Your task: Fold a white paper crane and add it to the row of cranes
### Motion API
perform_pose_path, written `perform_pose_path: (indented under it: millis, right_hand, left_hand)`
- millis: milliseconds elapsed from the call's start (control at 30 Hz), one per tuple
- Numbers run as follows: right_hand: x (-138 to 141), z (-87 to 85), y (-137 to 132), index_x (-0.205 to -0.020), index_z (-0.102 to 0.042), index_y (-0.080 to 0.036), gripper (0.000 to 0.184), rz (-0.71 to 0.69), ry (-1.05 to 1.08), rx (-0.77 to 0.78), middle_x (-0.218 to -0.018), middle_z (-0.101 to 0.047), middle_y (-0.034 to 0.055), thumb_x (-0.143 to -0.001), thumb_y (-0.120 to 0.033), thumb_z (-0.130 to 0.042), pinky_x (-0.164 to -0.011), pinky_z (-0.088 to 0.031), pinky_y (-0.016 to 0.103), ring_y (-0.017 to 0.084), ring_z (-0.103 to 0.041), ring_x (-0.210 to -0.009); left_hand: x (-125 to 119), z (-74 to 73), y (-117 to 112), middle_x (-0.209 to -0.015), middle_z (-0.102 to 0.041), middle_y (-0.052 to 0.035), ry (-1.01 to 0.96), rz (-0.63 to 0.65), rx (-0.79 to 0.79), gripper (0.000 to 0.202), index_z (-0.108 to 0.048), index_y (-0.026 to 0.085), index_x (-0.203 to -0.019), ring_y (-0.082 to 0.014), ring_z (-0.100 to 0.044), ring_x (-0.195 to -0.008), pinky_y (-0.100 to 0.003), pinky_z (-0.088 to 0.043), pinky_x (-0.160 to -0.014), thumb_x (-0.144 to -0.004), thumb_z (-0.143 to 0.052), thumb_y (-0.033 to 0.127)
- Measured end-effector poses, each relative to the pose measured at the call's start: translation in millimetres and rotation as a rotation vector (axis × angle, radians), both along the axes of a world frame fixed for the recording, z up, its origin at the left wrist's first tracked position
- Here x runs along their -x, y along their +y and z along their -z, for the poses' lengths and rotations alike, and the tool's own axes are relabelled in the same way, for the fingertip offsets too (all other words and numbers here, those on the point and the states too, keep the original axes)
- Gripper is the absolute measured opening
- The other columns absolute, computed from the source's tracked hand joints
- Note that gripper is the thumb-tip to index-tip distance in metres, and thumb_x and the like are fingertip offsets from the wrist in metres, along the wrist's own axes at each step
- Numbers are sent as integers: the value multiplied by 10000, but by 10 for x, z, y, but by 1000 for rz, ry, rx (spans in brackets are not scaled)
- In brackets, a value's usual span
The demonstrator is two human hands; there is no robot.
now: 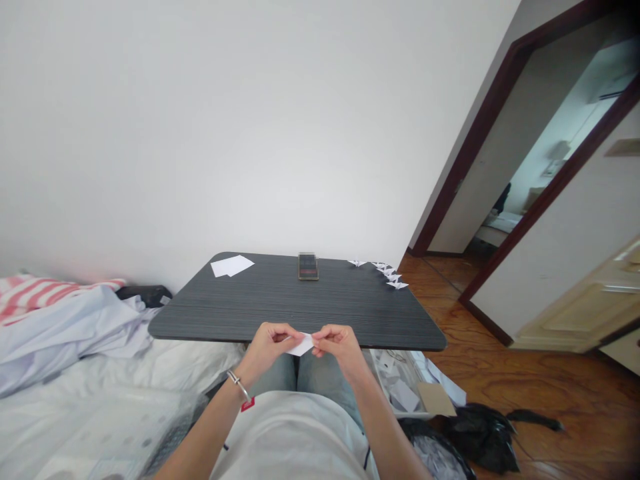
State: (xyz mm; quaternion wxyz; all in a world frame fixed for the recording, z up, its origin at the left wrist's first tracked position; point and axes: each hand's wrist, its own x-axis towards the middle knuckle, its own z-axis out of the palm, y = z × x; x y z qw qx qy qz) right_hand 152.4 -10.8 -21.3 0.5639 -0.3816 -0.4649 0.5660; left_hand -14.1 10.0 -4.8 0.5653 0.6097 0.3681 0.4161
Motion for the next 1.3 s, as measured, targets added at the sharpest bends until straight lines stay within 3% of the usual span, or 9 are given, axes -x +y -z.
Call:
perform_pose_path:
  millis: [300,533,800,1300]
  right_hand:
    - [36,17,9,-601,-671,-146,73,11,41,4,-474,-623,-6,-565,-193,-714,-447,-450,188,94,-562,-440]
    - [104,-7,-9,-763,-620,-152,203,6,80,11,-560,-638,-2,-644,-309,-666,-421,-448,166,104,-592,-491]
    - [127,31,-2,-626,-600,-118,265,-63,22,116,-505,-642,28,-622,-373,-673,-403,-444,158,100,-585,-424]
    - [96,96,40,-654,-632,-116,253,-23,14,101,-522,-667,34,-585,-345,-712,-470,-488,191,123,-622,-474]
  left_hand:
    - [14,-10,-3,-590,-660,-29,-15,-14,-9,112,-687,133,-641,-122,-552,-531,-208,-401,-524,-627,-656,240]
    - [46,1,31,-601,-638,-20,65,-55,-125,117,-679,134,-651,-124,-544,-556,-208,-407,-550,-660,-625,238]
    - [44,44,31,-629,-599,-24,192,-26,-285,132,-681,124,-679,-121,-527,-599,-202,-386,-570,-701,-578,204]
    - [54,36,41,-669,-606,-13,141,21,-182,140,-604,119,-713,-115,-529,-605,-203,-398,-570,-662,-630,247]
